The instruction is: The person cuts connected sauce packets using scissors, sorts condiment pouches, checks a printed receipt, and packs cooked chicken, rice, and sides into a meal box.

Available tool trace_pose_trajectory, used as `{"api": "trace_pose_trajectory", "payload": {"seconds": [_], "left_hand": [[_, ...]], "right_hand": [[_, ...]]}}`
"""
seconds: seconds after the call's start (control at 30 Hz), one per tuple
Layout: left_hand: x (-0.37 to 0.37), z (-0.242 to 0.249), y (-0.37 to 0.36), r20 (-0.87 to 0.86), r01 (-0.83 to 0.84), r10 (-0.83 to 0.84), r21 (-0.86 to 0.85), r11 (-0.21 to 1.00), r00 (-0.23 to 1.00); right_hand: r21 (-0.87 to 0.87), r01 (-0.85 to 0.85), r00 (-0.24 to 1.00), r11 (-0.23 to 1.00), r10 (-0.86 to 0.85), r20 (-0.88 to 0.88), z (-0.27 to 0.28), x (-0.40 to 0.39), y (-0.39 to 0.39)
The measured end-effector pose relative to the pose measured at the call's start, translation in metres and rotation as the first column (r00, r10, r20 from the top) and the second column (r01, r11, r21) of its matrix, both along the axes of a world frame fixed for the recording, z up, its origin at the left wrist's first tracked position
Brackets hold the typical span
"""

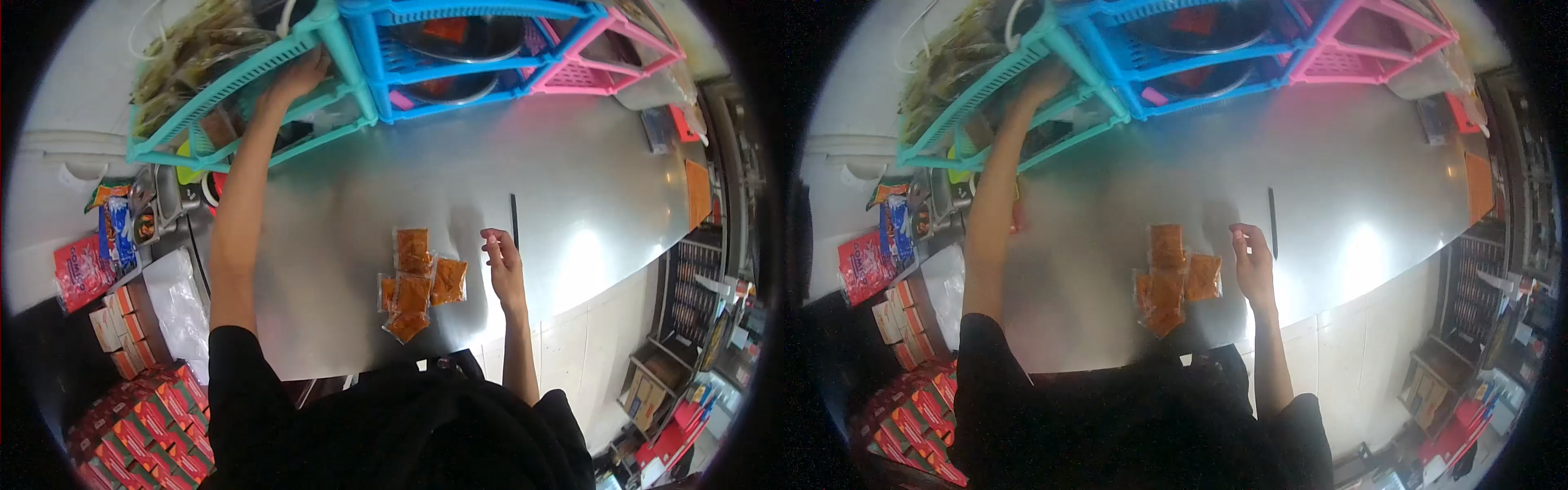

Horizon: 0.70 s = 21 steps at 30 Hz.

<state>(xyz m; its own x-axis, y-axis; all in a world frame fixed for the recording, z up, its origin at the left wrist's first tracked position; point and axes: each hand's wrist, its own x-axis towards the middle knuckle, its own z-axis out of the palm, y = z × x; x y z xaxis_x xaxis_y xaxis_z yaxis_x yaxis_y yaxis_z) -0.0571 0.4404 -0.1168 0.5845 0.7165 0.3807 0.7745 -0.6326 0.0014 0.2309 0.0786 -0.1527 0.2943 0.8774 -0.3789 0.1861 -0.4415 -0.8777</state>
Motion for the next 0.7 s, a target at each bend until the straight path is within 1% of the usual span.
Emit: {"api": "trace_pose_trajectory", "payload": {"seconds": [0.03,0.07,0.13,0.17,0.2,0.23,0.27,0.3,0.33,0.37,0.4,0.43,0.47,0.5,0.53,0.57,0.6,0.63,0.67,0.7], "left_hand": [[0.004,-0.006,-0.008,0.135,-0.051,0.094,-0.296,0.954,0.986],[-0.001,-0.016,-0.008,0.082,-0.077,0.103,-0.269,0.960,0.991],[-0.014,-0.026,0.007,-0.142,-0.098,0.067,-0.227,0.969,0.988],[-0.014,-0.027,0.009,-0.178,-0.118,0.078,-0.222,0.968,0.981],[-0.015,-0.028,0.010,-0.214,-0.136,0.089,-0.216,0.967,0.973],[-0.015,-0.029,0.011,-0.249,-0.154,0.100,-0.209,0.966,0.963],[-0.012,-0.029,0.009,-0.187,-0.166,0.131,-0.185,0.969,0.974],[-0.003,-0.021,-0.004,-0.130,-0.214,0.201,-0.099,0.972,0.971],[0.006,-0.013,-0.016,-0.062,-0.266,0.264,-0.019,0.964,0.962],[0.007,0.001,-0.037,0.058,-0.343,0.345,-0.033,0.939,0.937],[0.006,0.014,-0.060,0.175,-0.413,0.417,-0.056,0.909,0.892],[0.005,0.022,-0.086,0.284,-0.478,0.484,-0.095,0.873,0.828],[0.009,0.018,-0.115,0.547,-0.483,0.397,0.017,0.875,0.738],[0.018,0.008,-0.149,0.760,-0.514,0.254,0.121,0.849,0.598],[0.032,0.003,-0.187,0.821,-0.444,0.303,-0.069,0.893,0.484],[0.041,-0.014,-0.222,0.785,-0.354,0.410,-0.260,0.898,0.464],[0.052,-0.030,-0.252,0.742,-0.212,0.425,-0.371,0.904,0.518],[0.062,-0.038,-0.280,0.544,-0.200,0.462,-0.472,0.859,0.701],[0.068,-0.067,-0.302,0.458,-0.144,0.483,-0.597,0.789,0.747],[0.079,-0.077,-0.322,0.329,-0.191,0.464,-0.609,0.770,0.822]], "right_hand": [[0.010,0.020,1.000,1.000,-0.020,0.012,-0.003,0.001,-0.004],[0.014,0.038,0.999,0.999,-0.039,0.024,-0.006,0.002,-0.009],[0.032,0.013,0.996,0.999,-0.015,0.087,-0.015,-0.001,-0.017],[0.043,-0.005,0.993,0.999,0.000,0.120,-0.020,-0.004,-0.018],[0.050,-0.060,0.984,0.997,0.050,0.172,-0.024,-0.011,-0.017],[0.135,-0.233,0.922,0.963,0.175,0.345,-0.042,-0.017,-0.017],[0.156,-0.295,0.874,0.943,0.200,0.444,-0.035,-0.034,-0.008],[0.133,-0.334,0.772,0.933,0.189,0.607,-0.041,-0.052,-0.001],[0.110,-0.359,0.706,0.927,0.192,0.682,-0.049,-0.063,0.007],[0.085,-0.379,0.633,0.921,0.191,0.750,-0.057,-0.074,0.016],[0.063,-0.388,0.626,0.920,0.213,0.750,-0.065,-0.080,0.026],[0.034,-0.397,0.620,0.917,0.240,0.747,-0.070,-0.084,0.033],[0.056,-0.388,0.649,0.920,0.229,0.725,-0.072,-0.085,0.039],[0.077,-0.381,0.675,0.921,0.220,0.704,-0.074,-0.085,0.046],[0.101,-0.375,0.699,0.921,0.210,0.684,-0.073,-0.084,0.052],[0.102,-0.289,0.712,0.952,0.143,0.688,-0.069,-0.080,0.056],[0.105,-0.202,0.718,0.974,0.075,0.692,-0.061,-0.074,0.059],[0.111,-0.113,0.717,0.987,0.004,0.697,-0.058,-0.065,0.061],[0.109,-0.140,0.672,0.984,0.014,0.741,-0.068,-0.050,0.056],[0.115,-0.116,0.670,0.986,-0.008,0.742,-0.071,-0.036,0.052]]}}
